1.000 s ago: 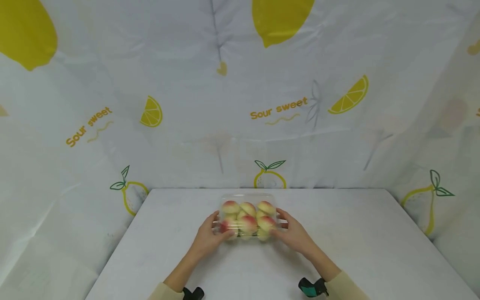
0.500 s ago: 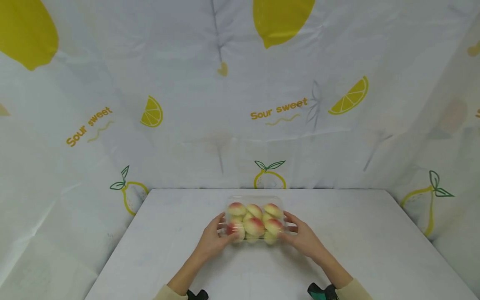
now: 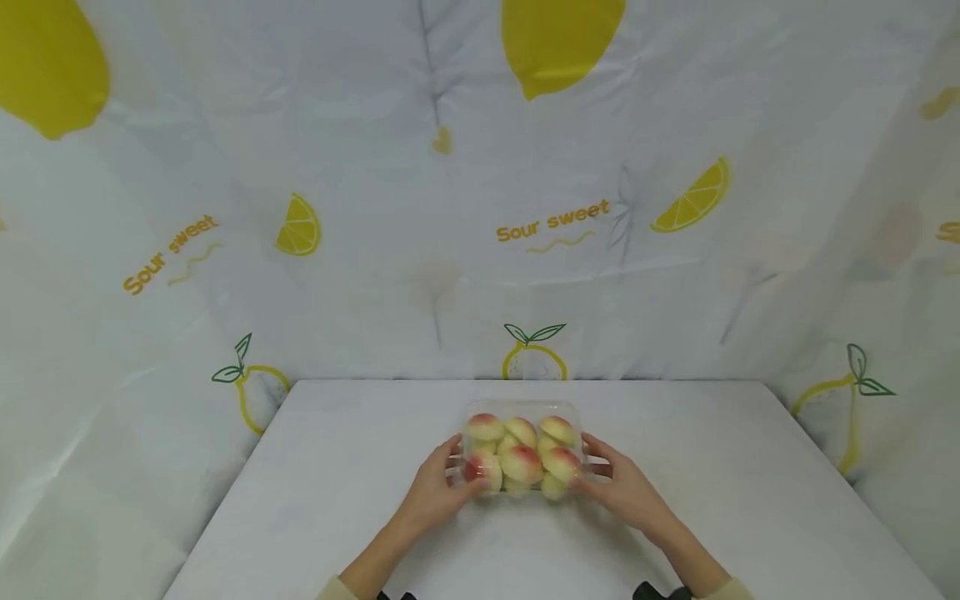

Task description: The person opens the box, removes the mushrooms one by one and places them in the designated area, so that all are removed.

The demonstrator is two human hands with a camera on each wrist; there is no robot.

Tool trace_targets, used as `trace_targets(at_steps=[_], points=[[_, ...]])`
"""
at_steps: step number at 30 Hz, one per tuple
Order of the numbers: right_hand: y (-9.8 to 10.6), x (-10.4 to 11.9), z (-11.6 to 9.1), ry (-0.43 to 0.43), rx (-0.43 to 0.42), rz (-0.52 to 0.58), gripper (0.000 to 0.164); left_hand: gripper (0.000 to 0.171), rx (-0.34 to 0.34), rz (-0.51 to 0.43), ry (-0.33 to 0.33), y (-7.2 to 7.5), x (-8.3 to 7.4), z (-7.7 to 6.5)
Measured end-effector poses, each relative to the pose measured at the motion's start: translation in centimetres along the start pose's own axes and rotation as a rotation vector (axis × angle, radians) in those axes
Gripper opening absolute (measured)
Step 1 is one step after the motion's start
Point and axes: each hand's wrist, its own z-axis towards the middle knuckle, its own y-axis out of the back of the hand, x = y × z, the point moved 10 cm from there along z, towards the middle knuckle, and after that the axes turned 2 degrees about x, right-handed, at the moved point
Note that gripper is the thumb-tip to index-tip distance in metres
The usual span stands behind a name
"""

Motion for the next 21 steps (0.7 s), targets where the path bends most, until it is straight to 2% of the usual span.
trace_targets(at_steps=[10,21], points=[[0.8,-0.5,-1.5,0.01,0.012,-0.024,0.085,0.086,0.055,-0.042,-0.023,-1.2,-0.5,-0.6],[0.8,-0.6,-2.7,0.019,0.029,0.016,0.084,0.084,0.067,-0.056,-0.025,-1.5,-0.9,-1.6]])
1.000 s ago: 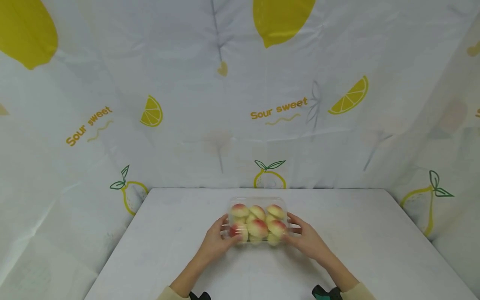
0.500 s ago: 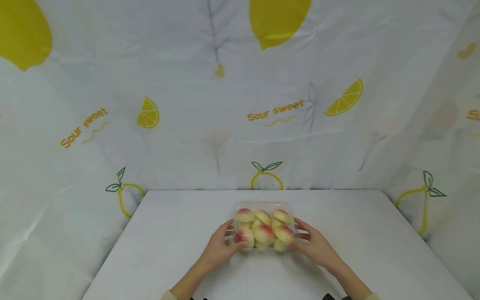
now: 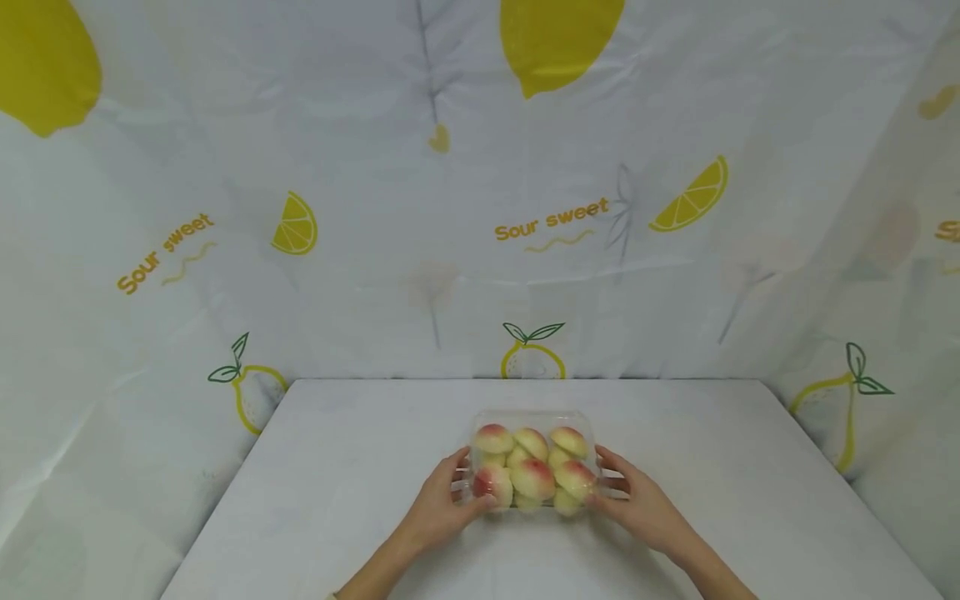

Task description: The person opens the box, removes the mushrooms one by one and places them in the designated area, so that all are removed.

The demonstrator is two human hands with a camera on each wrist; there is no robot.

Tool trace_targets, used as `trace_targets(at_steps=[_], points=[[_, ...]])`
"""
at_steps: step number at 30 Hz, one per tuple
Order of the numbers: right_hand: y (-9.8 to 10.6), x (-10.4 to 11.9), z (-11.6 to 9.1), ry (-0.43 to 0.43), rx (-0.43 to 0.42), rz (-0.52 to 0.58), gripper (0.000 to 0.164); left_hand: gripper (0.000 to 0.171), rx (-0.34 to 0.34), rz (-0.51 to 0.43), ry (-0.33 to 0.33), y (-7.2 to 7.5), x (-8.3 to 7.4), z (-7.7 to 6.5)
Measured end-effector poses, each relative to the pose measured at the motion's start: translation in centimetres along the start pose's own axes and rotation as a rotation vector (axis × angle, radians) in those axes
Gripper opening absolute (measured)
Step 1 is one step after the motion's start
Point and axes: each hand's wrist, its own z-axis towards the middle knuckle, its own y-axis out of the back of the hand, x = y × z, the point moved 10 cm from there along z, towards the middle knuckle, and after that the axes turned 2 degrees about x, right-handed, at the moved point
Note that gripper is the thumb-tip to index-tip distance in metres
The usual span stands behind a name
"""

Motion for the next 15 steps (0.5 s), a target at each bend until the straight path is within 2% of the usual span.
trace_targets(at_steps=[5,10,15], points=[[0.2,0.3,-0.5,0.016,-0.005,0.003,0.081,0.083,0.004,-0.008,0.019,-0.1,0.1,-0.2],[1.3,1.3,-0.9,0.039,-0.043,-0.051,0.076,0.082,0.012,0.008,0.02,0.0,0.3,0.1],[2.2,3.3,-1.4,0.145,-0.1,-0.176,0.068,0.088,0.02,0.028,-0.003,0.0,0.2,0.4]])
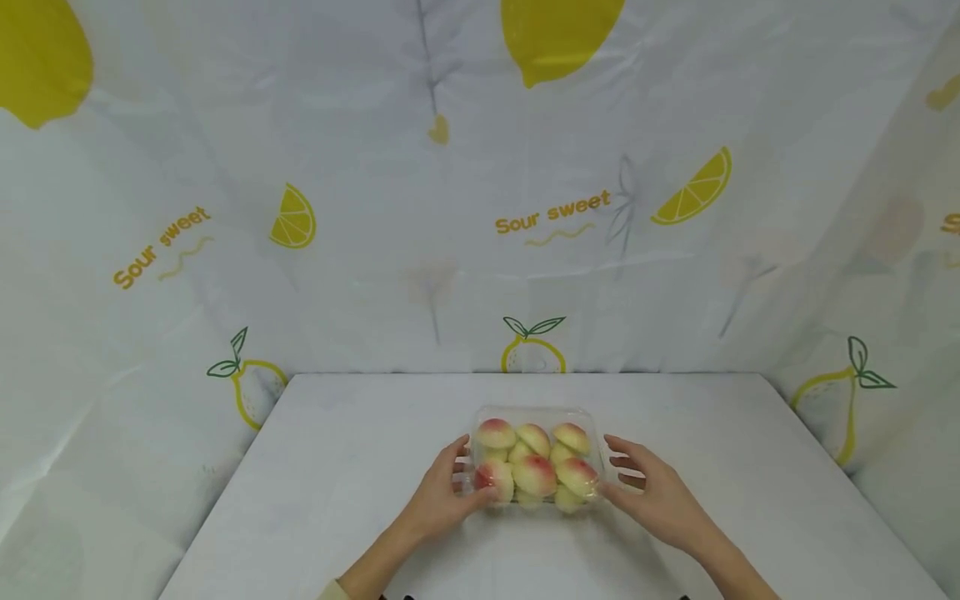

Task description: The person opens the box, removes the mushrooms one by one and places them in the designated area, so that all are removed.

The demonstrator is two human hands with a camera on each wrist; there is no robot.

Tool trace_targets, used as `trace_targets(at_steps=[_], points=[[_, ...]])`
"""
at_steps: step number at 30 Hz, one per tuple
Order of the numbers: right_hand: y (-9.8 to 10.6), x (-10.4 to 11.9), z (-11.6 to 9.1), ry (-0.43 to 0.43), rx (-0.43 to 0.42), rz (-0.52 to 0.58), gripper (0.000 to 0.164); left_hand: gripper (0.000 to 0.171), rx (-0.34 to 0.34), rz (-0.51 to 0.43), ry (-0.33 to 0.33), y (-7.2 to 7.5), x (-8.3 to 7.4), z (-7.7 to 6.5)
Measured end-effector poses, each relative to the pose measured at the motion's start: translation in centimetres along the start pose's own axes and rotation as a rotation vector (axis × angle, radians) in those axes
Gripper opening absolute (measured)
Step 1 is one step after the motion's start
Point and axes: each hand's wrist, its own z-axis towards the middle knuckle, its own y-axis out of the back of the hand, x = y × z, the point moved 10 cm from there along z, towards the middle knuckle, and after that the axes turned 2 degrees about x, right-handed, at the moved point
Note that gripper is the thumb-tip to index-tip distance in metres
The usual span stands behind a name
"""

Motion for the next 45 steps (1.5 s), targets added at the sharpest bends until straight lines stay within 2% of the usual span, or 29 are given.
trace_targets(at_steps=[8,11,14,19,28,36,45], points=[[0.0,3.1,-0.1,0.204,-0.049,-0.239,0.059,0.096,0.029,0.017,0.014,-0.4,0.2,0.1],[-0.7,3.4,-0.1,0.246,-0.033,-0.334,0.063,0.098,0.04,-0.004,0.026,-0.6,0.4,0.2],[-1.6,4.0,-0.2,0.333,-0.024,-0.417,0.068,0.101,0.05,-0.026,0.033,-0.9,0.6,0.2],[-2.3,4.4,-0.2,0.465,-0.06,-0.511,0.075,0.107,0.059,-0.036,0.03,-1.2,0.5,0.2],[-2.5,2.4,0.3,0.35,0.0,-0.417,0.075,0.118,0.064,0.051,0.024,-1.5,0.7,0.2],[-2.3,3.2,0.2,0.449,-0.04,-0.463,0.07,0.118,0.061,0.095,0.024,-1.4,0.5,0.1],[-2.8,3.0,0.7,0.382,0.017,-0.521,0.07,0.117,0.038,0.114,0.029,-1.4,0.5,0.3]])
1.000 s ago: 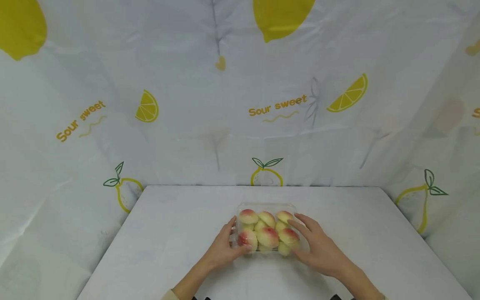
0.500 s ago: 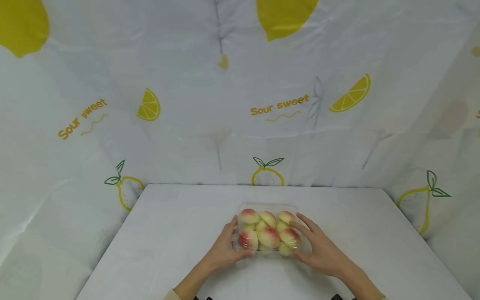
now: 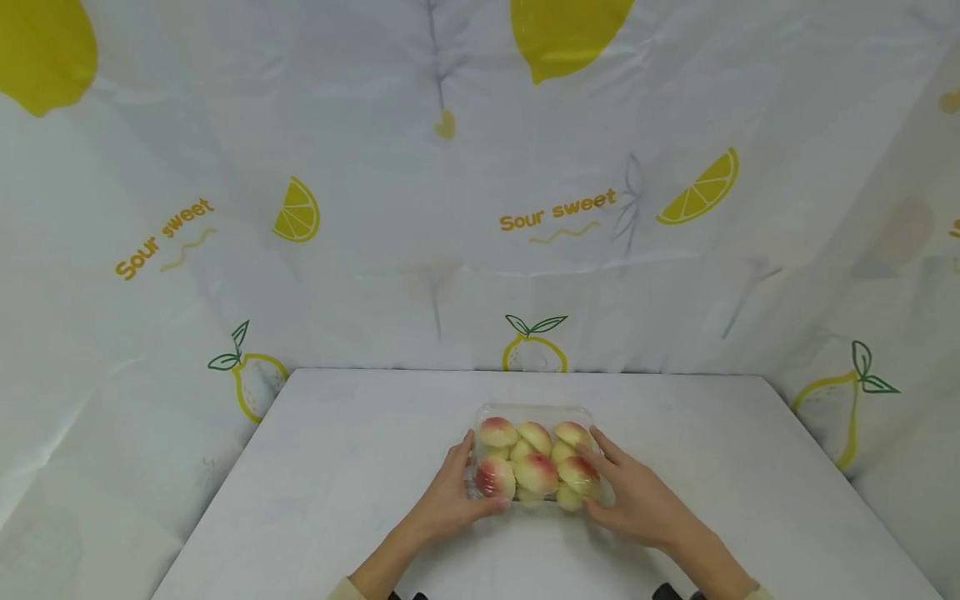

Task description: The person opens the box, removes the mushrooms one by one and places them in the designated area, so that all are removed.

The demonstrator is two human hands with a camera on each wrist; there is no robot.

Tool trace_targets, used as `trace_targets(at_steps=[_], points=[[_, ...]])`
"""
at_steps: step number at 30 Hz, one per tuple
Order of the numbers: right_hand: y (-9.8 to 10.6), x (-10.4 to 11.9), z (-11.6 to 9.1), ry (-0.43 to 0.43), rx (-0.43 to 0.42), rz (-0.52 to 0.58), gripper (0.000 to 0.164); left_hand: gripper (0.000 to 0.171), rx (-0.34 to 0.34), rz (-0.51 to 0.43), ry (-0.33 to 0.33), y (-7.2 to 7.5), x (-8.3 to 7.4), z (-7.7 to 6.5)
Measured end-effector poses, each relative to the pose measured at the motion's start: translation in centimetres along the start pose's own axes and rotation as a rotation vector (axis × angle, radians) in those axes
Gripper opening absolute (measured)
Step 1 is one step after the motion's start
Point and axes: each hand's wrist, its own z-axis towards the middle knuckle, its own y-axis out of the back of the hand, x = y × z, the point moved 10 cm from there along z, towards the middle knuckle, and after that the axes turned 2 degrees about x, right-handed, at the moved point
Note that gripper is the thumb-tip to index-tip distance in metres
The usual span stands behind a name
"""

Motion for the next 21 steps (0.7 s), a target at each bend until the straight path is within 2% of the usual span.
trace_targets(at_steps=[4,8,21], points=[[-0.3,0.2,0.3,-0.017,0.009,-0.055,0.073,0.117,-0.005,0.005,0.007,-0.1,0.0,0.1],[-0.4,0.5,0.3,-0.019,-0.011,-0.063,0.074,0.118,-0.015,0.011,-0.001,-0.1,-0.1,0.2],[0.6,1.6,0.3,0.127,-0.128,-0.126,0.072,0.114,-0.015,-0.008,-0.005,-0.2,-0.3,0.4]])
